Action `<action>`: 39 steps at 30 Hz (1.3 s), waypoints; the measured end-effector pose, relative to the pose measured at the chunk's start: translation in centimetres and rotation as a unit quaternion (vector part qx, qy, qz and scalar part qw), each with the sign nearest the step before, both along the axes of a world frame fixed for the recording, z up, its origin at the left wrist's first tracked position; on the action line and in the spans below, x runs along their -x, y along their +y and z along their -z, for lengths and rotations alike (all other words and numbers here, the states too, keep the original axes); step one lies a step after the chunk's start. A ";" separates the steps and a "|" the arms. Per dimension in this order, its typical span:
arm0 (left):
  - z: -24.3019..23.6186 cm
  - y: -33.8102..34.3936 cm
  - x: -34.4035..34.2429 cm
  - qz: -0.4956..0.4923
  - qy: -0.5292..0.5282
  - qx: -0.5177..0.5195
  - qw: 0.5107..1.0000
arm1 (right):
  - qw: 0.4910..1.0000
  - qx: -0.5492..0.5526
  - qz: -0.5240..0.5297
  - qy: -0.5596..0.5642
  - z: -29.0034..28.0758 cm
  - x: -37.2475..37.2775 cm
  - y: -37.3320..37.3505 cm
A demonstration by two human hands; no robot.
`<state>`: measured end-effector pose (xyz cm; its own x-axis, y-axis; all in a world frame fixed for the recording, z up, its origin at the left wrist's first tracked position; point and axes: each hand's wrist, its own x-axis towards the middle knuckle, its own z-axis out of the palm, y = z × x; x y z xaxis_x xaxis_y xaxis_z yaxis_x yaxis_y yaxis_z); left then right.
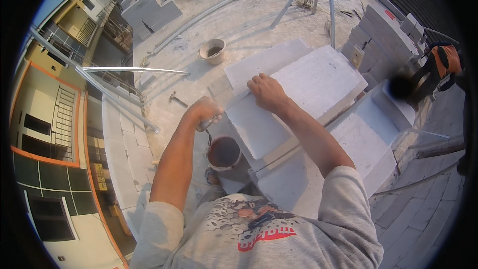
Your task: The person applies mortar to a metal frame on a rooftop, places white foam panels onto the frame, and secures them with a hammer. The person repeats this process for multiple panels, occasionally measuring and adjusting the placement.
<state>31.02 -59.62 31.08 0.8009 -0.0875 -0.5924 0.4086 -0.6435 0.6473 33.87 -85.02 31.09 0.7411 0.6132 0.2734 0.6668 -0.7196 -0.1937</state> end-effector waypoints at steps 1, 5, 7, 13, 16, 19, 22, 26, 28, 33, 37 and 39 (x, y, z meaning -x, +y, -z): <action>-0.1 -0.3 0.4 0.002 -0.006 -0.001 1.000 | 1.000 -0.004 -0.006 -0.001 0.0 0.5 -0.3; -0.7 -2.1 3.3 -0.024 0.015 0.018 0.999 | 1.000 0.007 -0.008 0.025 -0.3 3.4 -2.1; -0.7 -3.3 5.5 -0.016 0.015 0.038 0.999 | 0.999 0.020 -0.010 0.042 -0.6 4.9 -3.3; -0.8 -7.2 10.9 -0.024 0.091 0.095 0.991 | 0.997 0.038 -0.019 0.071 -1.5 10.7 -7.8; -1.2 -9.1 14.0 -0.021 0.120 0.106 0.987 | 0.993 0.047 -0.021 0.108 -2.0 13.7 -10.0; -1.6 -10.5 16.8 0.057 0.110 0.059 0.991 | 0.987 0.042 -0.035 0.153 -2.7 16.5 -11.6; -2.7 -10.5 17.6 0.097 0.106 0.115 0.983 | 0.997 -0.047 -0.017 0.062 -3.6 18.7 -12.3; -5.5 -11.0 17.0 0.029 0.140 0.204 0.968 | 0.972 -0.212 0.077 0.073 -5.2 19.5 -12.9; -6.7 -12.0 16.6 0.048 0.141 0.213 0.966 | 0.969 -0.218 0.096 0.058 -6.0 19.6 -13.0; -7.8 -15.3 15.6 0.106 0.079 0.222 0.966 | 0.939 -0.312 0.135 0.047 -7.4 21.0 -14.8; -7.1 -20.3 15.3 0.131 0.034 0.220 0.966 | 0.920 -0.277 0.276 0.011 -8.4 21.6 -19.8; -7.1 -23.2 15.6 0.200 -0.030 0.156 0.967 | 0.909 -0.247 0.334 -0.026 -9.1 22.8 -22.3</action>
